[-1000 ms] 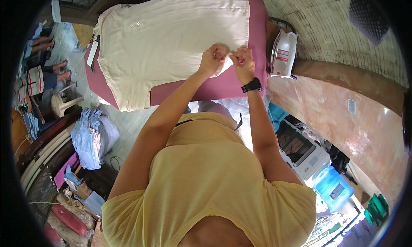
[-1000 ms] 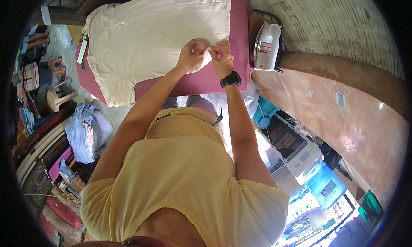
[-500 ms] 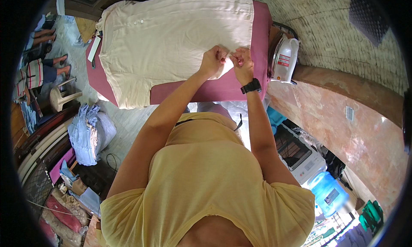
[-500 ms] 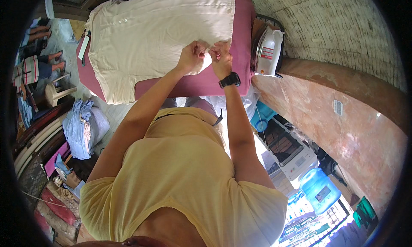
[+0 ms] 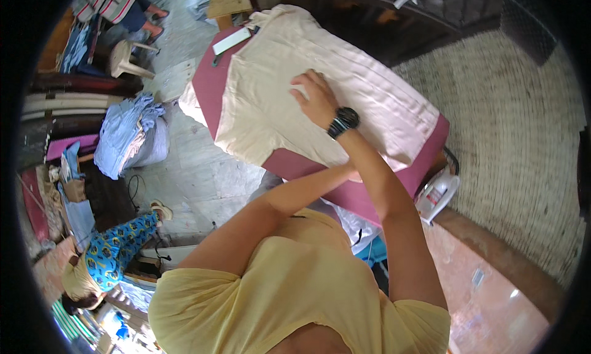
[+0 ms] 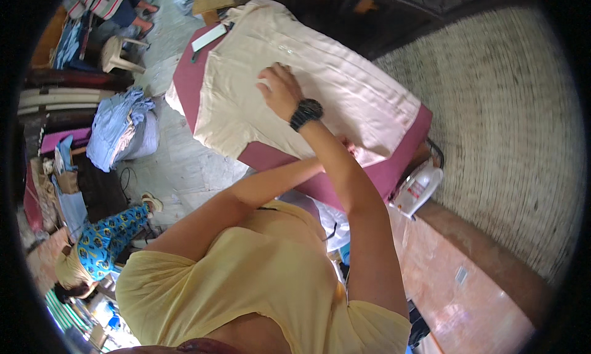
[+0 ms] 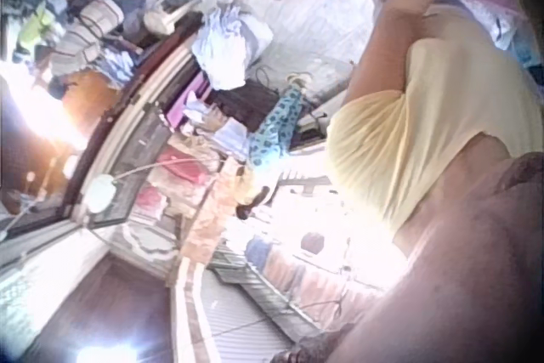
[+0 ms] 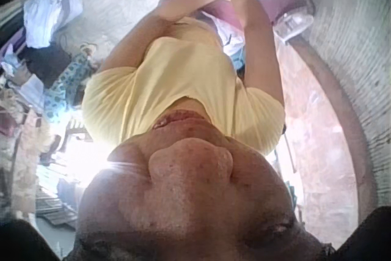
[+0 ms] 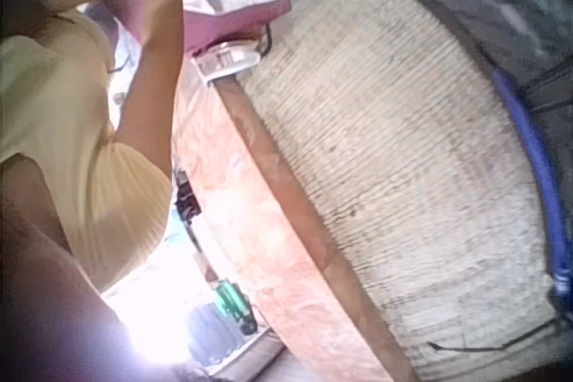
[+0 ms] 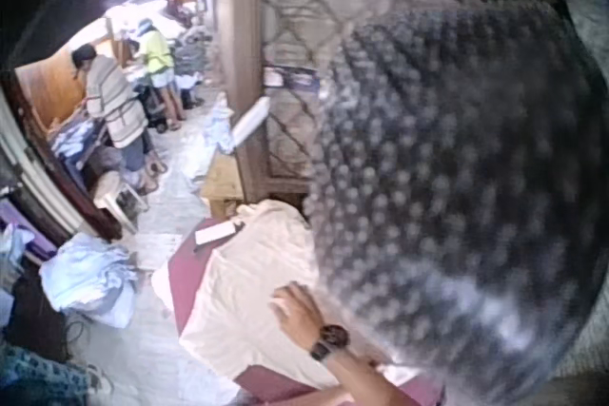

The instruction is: The person irons a light-colored button-down shirt on a pink ironing board, smoothing the fabric by hand and pressing the iron over different sections.

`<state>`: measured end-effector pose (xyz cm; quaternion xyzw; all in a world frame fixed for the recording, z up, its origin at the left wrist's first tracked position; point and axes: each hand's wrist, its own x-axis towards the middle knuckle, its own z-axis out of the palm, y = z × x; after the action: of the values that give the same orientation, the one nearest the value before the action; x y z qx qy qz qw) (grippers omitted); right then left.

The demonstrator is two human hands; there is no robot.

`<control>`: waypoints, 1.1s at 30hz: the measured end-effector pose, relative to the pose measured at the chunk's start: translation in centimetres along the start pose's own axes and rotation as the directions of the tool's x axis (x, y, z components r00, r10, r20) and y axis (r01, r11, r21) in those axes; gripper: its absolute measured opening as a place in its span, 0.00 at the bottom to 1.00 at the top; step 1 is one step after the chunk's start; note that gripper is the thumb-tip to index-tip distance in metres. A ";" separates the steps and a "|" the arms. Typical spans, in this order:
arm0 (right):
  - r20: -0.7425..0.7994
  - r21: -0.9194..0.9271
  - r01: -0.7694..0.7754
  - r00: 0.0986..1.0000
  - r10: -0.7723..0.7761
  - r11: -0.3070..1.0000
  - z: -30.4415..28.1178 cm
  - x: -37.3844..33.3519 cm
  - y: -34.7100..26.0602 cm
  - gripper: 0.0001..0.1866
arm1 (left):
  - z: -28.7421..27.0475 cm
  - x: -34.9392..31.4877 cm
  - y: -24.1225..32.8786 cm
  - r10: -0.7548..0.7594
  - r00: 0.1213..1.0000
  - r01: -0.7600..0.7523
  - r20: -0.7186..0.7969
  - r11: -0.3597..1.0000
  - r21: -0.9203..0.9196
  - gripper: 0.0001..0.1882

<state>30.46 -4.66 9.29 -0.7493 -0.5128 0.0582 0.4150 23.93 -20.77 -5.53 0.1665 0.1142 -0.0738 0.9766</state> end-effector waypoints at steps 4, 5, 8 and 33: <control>0.313 -0.106 0.123 0.946 -0.084 0.987 10.6 8.6 -2.6 0.10 | 2.0 -0.5 1.0 0.003 0.994 0.040 -0.108 0.919 0.393 0.05; 0.382 -0.131 0.165 0.918 -0.104 0.977 13.2 10.3 -3.0 0.11 | 1.9 -0.7 1.3 0.006 0.992 0.051 -0.129 0.898 0.436 0.05; 0.365 -0.208 0.224 0.921 -0.136 0.952 19.6 13.7 -2.7 0.16 | 1.0 -1.2 1.8 -0.006 0.990 0.075 -0.142 0.870 0.487 0.03; 0.213 0.850 -0.343 0.918 0.336 0.399 0.8 -0.4 -4.6 0.09 | -0.9 0.1 1.7 0.123 0.978 -0.031 -0.169 0.885 0.464 0.05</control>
<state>26.62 -3.96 11.77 -0.5193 -0.2486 0.3968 0.7149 24.16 -18.86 -5.81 0.4032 0.1813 -0.0429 0.8960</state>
